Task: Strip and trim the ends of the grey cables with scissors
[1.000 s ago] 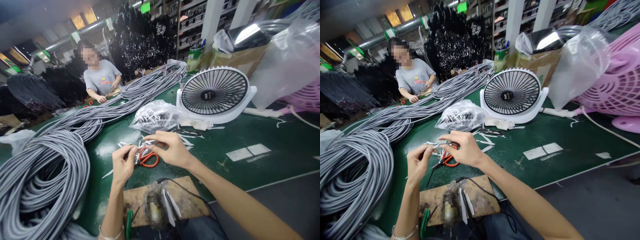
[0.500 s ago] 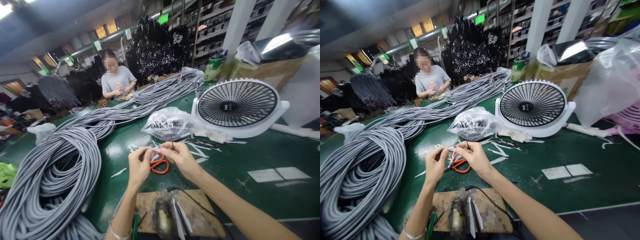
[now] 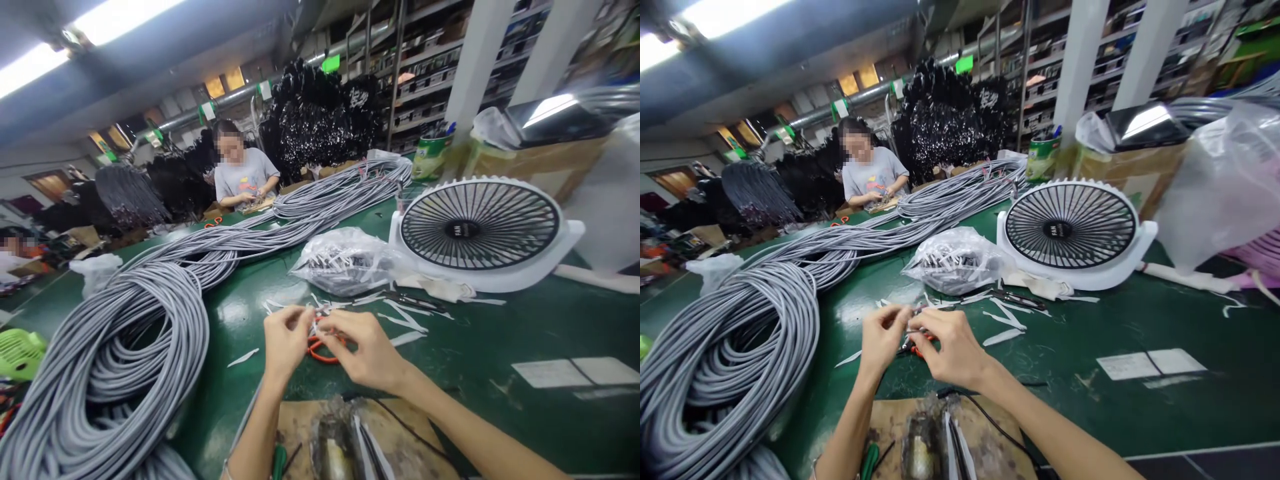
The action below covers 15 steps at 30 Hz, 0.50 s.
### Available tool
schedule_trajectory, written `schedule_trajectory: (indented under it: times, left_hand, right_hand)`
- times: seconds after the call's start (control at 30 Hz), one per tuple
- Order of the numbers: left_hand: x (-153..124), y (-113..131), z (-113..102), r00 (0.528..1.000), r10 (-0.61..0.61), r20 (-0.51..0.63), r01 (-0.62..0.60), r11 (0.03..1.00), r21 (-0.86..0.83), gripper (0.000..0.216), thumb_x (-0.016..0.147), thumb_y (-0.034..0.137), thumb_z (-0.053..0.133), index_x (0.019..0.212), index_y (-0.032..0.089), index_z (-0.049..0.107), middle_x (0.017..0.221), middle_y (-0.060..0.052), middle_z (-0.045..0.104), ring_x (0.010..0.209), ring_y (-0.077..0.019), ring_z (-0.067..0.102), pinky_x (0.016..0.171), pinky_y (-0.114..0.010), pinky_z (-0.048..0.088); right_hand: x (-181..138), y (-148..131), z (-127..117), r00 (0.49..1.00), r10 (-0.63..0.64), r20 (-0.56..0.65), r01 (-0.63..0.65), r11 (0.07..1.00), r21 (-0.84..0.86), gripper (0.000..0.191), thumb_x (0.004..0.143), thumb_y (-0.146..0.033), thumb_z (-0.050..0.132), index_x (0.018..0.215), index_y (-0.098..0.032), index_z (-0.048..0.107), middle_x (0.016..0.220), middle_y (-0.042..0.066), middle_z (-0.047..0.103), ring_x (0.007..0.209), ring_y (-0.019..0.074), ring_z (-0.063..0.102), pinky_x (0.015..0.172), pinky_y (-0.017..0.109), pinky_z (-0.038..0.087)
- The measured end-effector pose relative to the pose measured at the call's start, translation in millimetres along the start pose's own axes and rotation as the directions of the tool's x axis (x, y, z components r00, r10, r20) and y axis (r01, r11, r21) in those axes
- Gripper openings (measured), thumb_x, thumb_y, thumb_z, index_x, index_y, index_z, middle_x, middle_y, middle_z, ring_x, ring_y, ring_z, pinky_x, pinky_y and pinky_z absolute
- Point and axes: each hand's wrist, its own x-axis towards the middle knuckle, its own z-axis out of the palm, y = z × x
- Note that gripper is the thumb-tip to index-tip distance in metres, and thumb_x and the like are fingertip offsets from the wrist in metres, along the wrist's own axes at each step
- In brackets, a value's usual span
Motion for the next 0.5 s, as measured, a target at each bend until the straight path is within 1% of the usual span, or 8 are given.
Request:
schedule_trajectory:
  times: [0.03,0.1,0.13,0.2,0.27,0.33,0.43,0.5]
  left_hand:
    - [-1,0,1,0.997,0.032,0.073,-0.035,0.998,0.046,0.026,0.075,0.033,0.054,0.06,0.013,0.063,0.049,0.002,0.051,0.048,-0.0085,0.041,0.048,-0.021,0.03]
    - [-4,1,3,0.974,0.097,0.204,-0.119,0.988,0.103,0.034,0.078,0.032,0.05,0.052,0.013,0.058,0.046,0.003,0.044,0.046,-0.0074,0.035,0.048,-0.021,0.026]
    - [-5,2,3,0.96,0.12,0.252,-0.15,0.983,0.104,0.036,0.08,0.032,0.049,0.051,0.013,0.057,0.046,0.003,0.042,0.046,-0.0071,0.034,0.048,-0.022,0.025]
    - [-7,4,1,0.942,0.136,0.306,-0.158,0.986,0.048,0.033,0.081,0.033,0.048,0.057,0.013,0.06,0.051,0.002,0.046,0.05,-0.0075,0.037,0.05,-0.022,0.028]
    - [-7,5,-1,0.947,0.092,0.308,-0.073,0.995,-0.075,0.024,0.079,0.034,0.052,0.071,0.013,0.063,0.057,0.001,0.051,0.052,-0.0081,0.041,0.052,-0.021,0.031]
    - [-5,4,-3,0.963,0.001,0.271,0.07,0.965,-0.252,0.026,0.076,0.038,0.058,0.089,0.016,0.06,0.056,0.004,0.049,0.048,-0.0067,0.038,0.047,-0.019,0.029]
    - [-2,2,-3,0.961,-0.096,0.258,0.213,0.855,-0.473,0.046,0.068,0.045,0.066,0.102,0.019,0.048,0.049,0.009,0.042,0.038,-0.0029,0.025,0.039,-0.015,0.018]
    - [-1,2,-2,0.951,-0.103,0.291,0.252,0.806,-0.536,0.051,0.065,0.046,0.069,0.1,0.019,0.044,0.049,0.01,0.045,0.036,-0.0012,0.02,0.038,-0.014,0.013]
  right_hand:
    - [0,0,-1,0.999,0.041,-0.009,-0.041,0.999,0.021,0.016,0.081,-0.02,0.047,0.071,-0.015,0.058,0.061,0.002,0.06,0.051,0.0102,0.052,0.049,0.019,0.04]
    - [2,4,-4,0.975,0.219,-0.048,-0.216,0.974,0.071,0.017,0.081,-0.025,0.047,0.07,-0.016,0.056,0.062,0.002,0.058,0.05,0.01,0.05,0.046,0.019,0.039]
    - [4,8,-6,0.947,0.315,-0.066,-0.308,0.947,0.093,0.018,0.08,-0.028,0.048,0.069,-0.016,0.054,0.059,0.001,0.055,0.047,0.0096,0.047,0.045,0.019,0.038]
    - [8,16,-9,0.888,0.451,-0.09,-0.439,0.89,0.127,0.019,0.076,-0.032,0.049,0.066,-0.016,0.053,0.05,-0.003,0.045,0.043,0.0083,0.039,0.042,0.02,0.033]
    - [11,25,-9,0.838,0.535,-0.108,-0.517,0.842,0.157,0.02,0.072,-0.033,0.051,0.064,-0.016,0.053,0.046,-0.006,0.035,0.042,0.0074,0.032,0.043,0.02,0.03]
    - [13,31,-6,0.79,0.609,-0.073,-0.583,0.782,0.223,0.019,0.067,-0.034,0.053,0.062,-0.015,0.054,0.046,-0.007,0.033,0.044,0.0069,0.03,0.045,0.021,0.028]
    - [13,32,0,0.738,0.657,0.155,-0.664,0.664,0.346,0.02,0.061,-0.034,0.058,0.06,-0.014,0.054,0.048,-0.006,0.04,0.046,0.0068,0.034,0.047,0.021,0.029]
    - [13,29,2,0.741,0.64,0.202,-0.655,0.622,0.429,0.019,0.061,-0.032,0.058,0.058,-0.014,0.054,0.051,-0.005,0.045,0.048,0.0069,0.038,0.048,0.021,0.031]
